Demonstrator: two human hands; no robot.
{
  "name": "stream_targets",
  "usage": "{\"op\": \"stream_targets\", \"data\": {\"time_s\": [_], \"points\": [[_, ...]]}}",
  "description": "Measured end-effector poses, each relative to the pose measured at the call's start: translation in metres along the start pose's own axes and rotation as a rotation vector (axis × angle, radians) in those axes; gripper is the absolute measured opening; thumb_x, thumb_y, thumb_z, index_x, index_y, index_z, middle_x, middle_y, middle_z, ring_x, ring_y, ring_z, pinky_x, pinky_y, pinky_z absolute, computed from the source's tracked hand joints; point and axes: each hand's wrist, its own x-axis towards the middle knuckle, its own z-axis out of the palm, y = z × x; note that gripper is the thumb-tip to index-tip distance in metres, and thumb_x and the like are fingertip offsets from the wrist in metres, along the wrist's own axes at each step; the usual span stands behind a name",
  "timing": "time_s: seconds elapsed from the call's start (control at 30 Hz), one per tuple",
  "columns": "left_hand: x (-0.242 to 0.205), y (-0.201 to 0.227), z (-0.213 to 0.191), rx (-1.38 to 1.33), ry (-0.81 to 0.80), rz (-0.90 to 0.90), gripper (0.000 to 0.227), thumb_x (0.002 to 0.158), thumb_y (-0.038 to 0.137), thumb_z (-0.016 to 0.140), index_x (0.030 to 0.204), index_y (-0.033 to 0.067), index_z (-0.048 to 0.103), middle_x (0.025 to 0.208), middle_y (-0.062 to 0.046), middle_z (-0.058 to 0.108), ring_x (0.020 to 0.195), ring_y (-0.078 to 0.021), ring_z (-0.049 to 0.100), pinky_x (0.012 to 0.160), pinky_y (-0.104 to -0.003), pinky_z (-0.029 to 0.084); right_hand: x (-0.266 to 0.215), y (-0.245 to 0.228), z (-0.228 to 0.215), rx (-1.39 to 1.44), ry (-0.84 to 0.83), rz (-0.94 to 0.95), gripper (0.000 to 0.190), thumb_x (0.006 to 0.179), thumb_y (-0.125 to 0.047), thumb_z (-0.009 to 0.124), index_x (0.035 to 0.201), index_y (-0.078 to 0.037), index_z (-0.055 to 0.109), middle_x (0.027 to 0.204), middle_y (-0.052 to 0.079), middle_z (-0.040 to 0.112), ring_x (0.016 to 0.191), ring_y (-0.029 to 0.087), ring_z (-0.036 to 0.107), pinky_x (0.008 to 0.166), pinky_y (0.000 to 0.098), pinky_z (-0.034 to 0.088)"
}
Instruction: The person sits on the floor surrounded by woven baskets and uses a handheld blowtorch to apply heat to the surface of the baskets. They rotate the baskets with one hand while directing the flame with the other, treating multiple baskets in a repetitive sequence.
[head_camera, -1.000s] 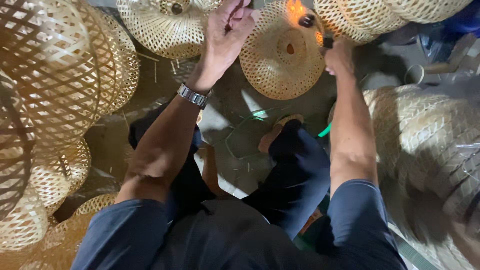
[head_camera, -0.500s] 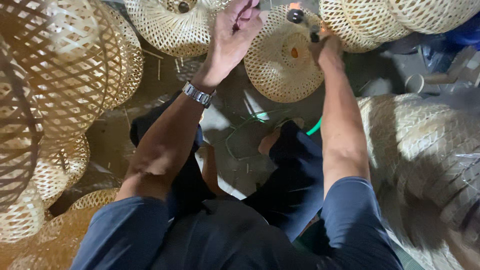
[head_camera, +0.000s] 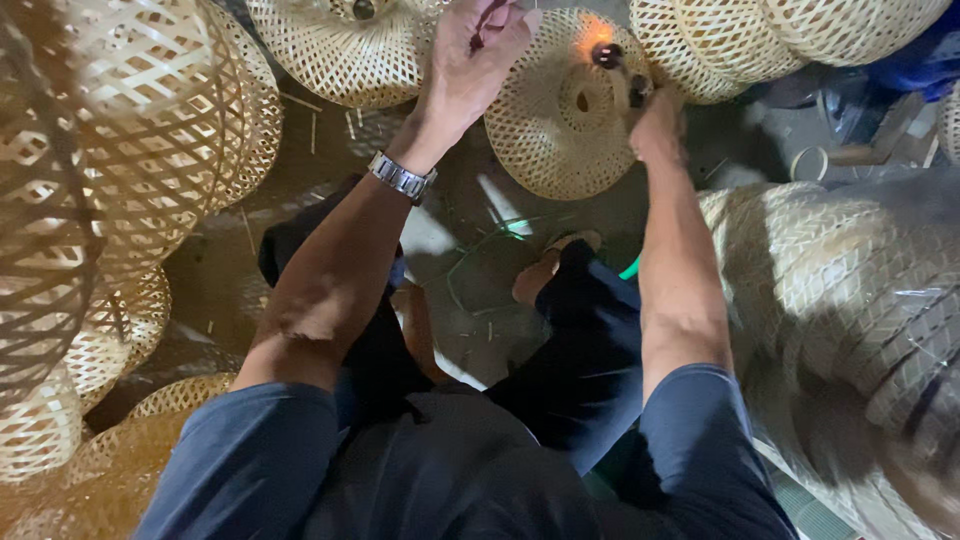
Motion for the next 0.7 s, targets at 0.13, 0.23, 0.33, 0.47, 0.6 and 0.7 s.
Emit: {"op": "stream_targets", "data": {"time_s": [0.13, 0.23, 0.33, 0.47, 0.6, 0.7], "points": [[0.002, -0.004, 0.005, -0.179, -0.025, 0.076, 0.028, 0.106, 0.002, 0.071, 0.092, 0.0090, 0.047, 0.087, 0.006, 0.038, 0.080, -0.0075, 0.037, 0.071, -0.027, 0.034, 0.009, 0.013, 0.013, -0.032, -0.030, 0.028, 0.034, 0.088, -0.024, 0.077, 0.113, -0.001, 0.072, 0.111, 0.029, 0.066, 0.100, 0.045, 0.067, 0.081, 0.0534, 0.054], [0.004, -0.011, 0.008, -0.211, -0.015, 0.090, 0.027, 0.102, -0.001, 0.067, 0.093, 0.0090, 0.044, 0.089, 0.006, 0.036, 0.082, -0.0068, 0.035, 0.072, -0.027, 0.032, 0.024, -0.002, 0.043, -0.100, -0.188, -0.049, 0.041, 0.104, -0.036, 0.067, 0.117, 0.002, 0.072, 0.115, 0.032, 0.070, 0.111, 0.041, 0.070, 0.100, 0.0485, 0.055], [0.003, -0.017, 0.012, -0.232, 0.006, 0.064, 0.033, 0.102, -0.004, 0.066, 0.090, 0.0096, 0.038, 0.088, 0.007, 0.031, 0.080, -0.0063, 0.032, 0.068, -0.025, 0.029, 0.014, -0.029, 0.057, -0.112, -0.236, -0.050, 0.046, 0.108, -0.041, 0.058, 0.123, 0.000, 0.072, 0.123, 0.032, 0.068, 0.118, 0.045, 0.067, 0.106, 0.0511, 0.051], [0.007, -0.037, 0.015, -0.979, -0.135, 0.064, 0.027, 0.107, 0.000, 0.058, 0.093, 0.0101, 0.036, 0.093, 0.005, 0.035, 0.081, -0.0089, 0.036, 0.077, -0.030, 0.032, -0.021, -0.060, 0.051, 0.056, -0.123, -0.158, 0.065, 0.085, -0.045, 0.071, 0.124, 0.005, 0.061, 0.111, 0.035, 0.065, 0.106, 0.050, 0.062, 0.091, 0.0529, 0.050], [-0.005, -0.063, 0.015, -0.295, -0.056, 0.017, 0.022, 0.112, 0.011, 0.060, 0.096, 0.0051, 0.045, 0.087, 0.003, 0.038, 0.079, -0.0081, 0.038, 0.069, -0.025, 0.033, -0.048, -0.067, 0.042, 0.043, -0.138, -0.154, 0.055, 0.091, -0.040, 0.070, 0.127, 0.001, 0.062, 0.116, 0.034, 0.065, 0.108, 0.055, 0.060, 0.088, 0.0605, 0.048], [-0.010, -0.064, 0.010, -0.266, -0.075, 0.215, 0.013, 0.113, 0.016, 0.049, 0.106, 0.0053, 0.052, 0.097, 0.004, 0.045, 0.090, -0.0084, 0.046, 0.079, -0.027, 0.043, -0.069, -0.063, 0.043, 0.070, -0.141, -0.079, 0.050, 0.092, -0.037, 0.070, 0.123, 0.001, 0.064, 0.112, 0.034, 0.065, 0.106, 0.054, 0.061, 0.087, 0.0595, 0.049]]}}
